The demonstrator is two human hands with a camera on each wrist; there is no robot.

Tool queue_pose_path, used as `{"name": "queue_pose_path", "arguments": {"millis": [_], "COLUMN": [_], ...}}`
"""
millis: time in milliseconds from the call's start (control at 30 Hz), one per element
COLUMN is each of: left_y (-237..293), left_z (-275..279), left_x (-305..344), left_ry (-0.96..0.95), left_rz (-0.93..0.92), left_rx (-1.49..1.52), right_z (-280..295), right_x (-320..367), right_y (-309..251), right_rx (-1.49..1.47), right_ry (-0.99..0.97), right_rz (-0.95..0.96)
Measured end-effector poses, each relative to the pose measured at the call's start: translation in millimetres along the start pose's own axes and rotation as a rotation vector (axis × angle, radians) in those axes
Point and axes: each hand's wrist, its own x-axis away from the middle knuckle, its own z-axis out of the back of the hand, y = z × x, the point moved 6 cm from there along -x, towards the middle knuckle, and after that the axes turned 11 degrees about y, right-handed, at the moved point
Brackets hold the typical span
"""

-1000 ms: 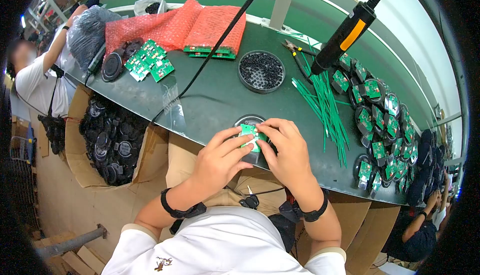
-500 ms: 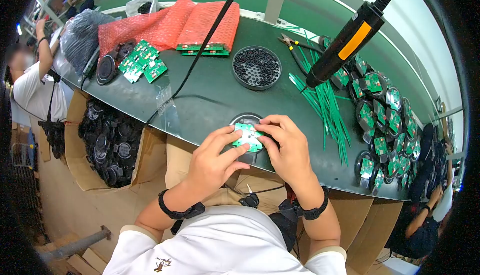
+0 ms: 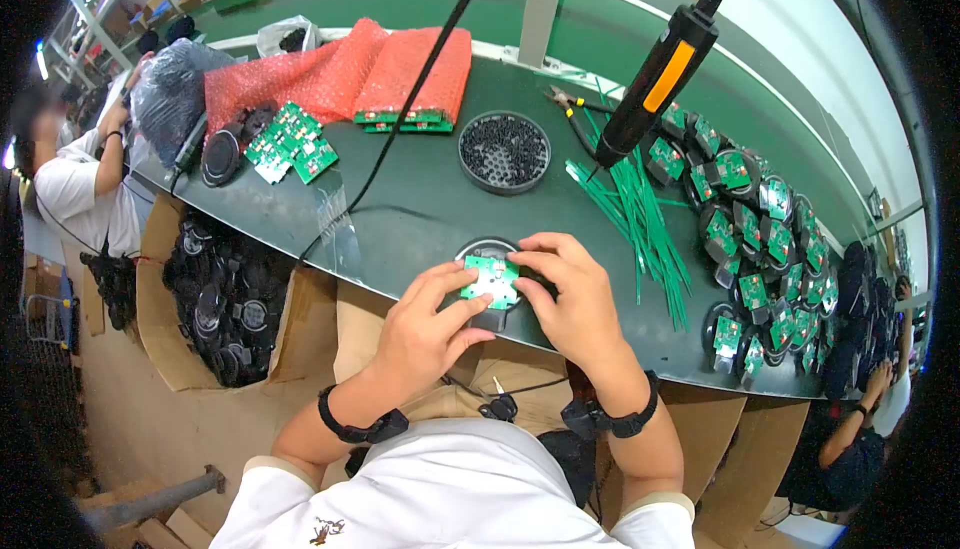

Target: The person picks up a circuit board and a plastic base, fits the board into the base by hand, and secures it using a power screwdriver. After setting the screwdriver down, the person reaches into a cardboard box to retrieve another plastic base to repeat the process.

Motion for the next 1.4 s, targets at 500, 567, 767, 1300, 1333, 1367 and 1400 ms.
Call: {"name": "queue_pose_path", "arguments": {"millis": [500, 567, 767, 1300, 1333, 1367, 1400], "left_y": [-39.3, -63.4, -104.7, -118.7, -118.5, -117.5, -115.2], "left_z": [-11.4, -36.7, -87.5, -72.1, -69.7, -66.2, -64.0], "left_x": [-103.8, -131.1, -165.1, -164.0, -164.1, -163.8, -162.2], "left_ry": [-0.045, -0.01, -0.028, 0.04, 0.08, 0.14, 0.136], "left_rz": [0.095, 0.09, 0.179, 0.212, 0.225, 0.226, 0.228], "left_rx": [-0.129, -0.252, -0.55, -0.262, -0.229, -0.156, -0.155], "right_z": [64.3, 61.0, 53.0, 45.1, 45.5, 44.7, 46.0], "right_x": [-113.6, -117.2, -95.0, -63.0, -64.2, -65.4, -66.8], "right_y": [45.7, 49.1, 9.2, -58.8, -60.6, -58.0, -55.6], "right_rx": [-0.536, -0.604, -0.62, -1.163, -1.113, -1.113, -1.065], "right_ry": [0.38, 0.38, 0.193, 0.008, -0.014, -0.013, 0.019], "right_rz": [-0.125, -0.188, -0.156, -0.25, -0.206, -0.209, -0.152]}}
